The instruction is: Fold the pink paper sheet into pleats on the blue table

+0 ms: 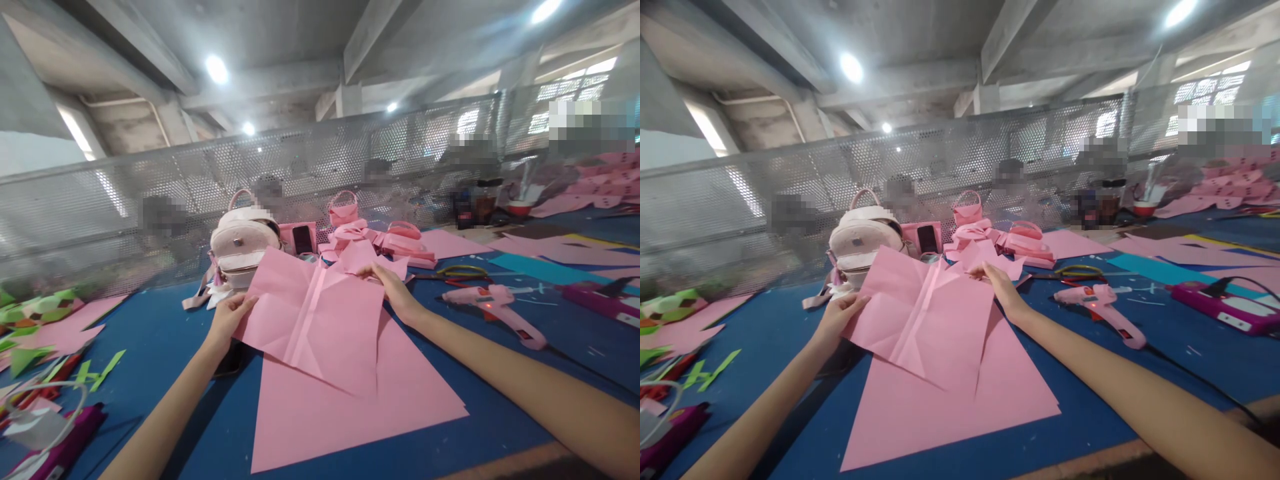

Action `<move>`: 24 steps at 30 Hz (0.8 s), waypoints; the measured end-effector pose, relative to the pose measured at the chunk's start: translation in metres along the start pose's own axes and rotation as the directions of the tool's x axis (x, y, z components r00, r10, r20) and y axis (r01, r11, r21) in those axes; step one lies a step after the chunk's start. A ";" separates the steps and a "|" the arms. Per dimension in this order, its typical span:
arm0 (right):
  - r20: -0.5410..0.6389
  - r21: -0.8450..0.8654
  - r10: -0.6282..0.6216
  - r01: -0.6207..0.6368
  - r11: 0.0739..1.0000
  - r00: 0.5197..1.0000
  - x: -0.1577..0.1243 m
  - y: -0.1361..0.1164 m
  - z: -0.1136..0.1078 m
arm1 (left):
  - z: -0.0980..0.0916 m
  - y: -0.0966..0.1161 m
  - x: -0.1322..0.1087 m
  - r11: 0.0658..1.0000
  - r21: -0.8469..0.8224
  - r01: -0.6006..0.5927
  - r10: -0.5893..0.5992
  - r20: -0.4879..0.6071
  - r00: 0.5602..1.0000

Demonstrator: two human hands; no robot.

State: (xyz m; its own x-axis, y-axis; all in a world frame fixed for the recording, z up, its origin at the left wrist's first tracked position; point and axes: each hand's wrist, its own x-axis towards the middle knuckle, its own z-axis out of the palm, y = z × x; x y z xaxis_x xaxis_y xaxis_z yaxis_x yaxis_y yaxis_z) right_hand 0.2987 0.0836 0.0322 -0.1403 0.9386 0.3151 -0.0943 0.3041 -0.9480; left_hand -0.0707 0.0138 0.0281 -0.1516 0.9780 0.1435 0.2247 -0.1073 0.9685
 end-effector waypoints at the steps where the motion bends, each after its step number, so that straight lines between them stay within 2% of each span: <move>1: 0.004 0.012 0.007 -0.008 1.000 1.000 0.002 0.000 -0.002 | 0.001 0.001 -0.001 1.000 0.012 0.004 -0.005 0.040 0.999; 7: 0.145 0.022 0.096 -0.100 0.995 0.985 0.001 -0.003 -0.004 | 0.009 0.010 -0.011 0.999 0.041 0.023 -0.032 0.240 0.970; 11: 0.310 -0.031 0.156 -0.154 0.988 0.938 -0.006 -0.004 0.005 | 0.016 0.017 -0.018 0.999 0.027 0.032 -0.039 0.302 0.953; 14: 0.403 -0.091 0.189 -0.166 0.982 0.896 -0.011 -0.003 0.011 | 0.022 0.020 -0.022 0.999 0.003 0.046 -0.044 0.315 0.948; 18: 0.455 -0.183 0.180 -0.106 0.977 0.872 -0.016 -0.002 0.014 | 0.026 0.021 -0.025 0.997 -0.050 0.063 -0.044 0.316 0.948; 21: 0.448 -0.228 0.140 -0.038 0.973 0.883 -0.015 -0.002 0.015 | 0.024 0.021 -0.023 0.991 -0.115 0.065 -0.032 0.275 0.961; 24: 0.383 -0.249 0.087 0.012 0.968 0.920 -0.010 -0.002 0.015 | 0.021 0.019 -0.018 0.977 -0.214 0.020 0.023 0.194 0.981</move>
State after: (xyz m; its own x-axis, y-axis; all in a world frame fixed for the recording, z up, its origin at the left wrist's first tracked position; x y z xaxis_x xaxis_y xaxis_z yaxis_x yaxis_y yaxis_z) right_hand 0.2853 0.0711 0.0312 -0.5146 0.8275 0.2248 0.1529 0.3466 -0.9255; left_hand -0.0437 -0.0018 0.0393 0.0433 0.9915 0.1230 0.0107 -0.1236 0.9923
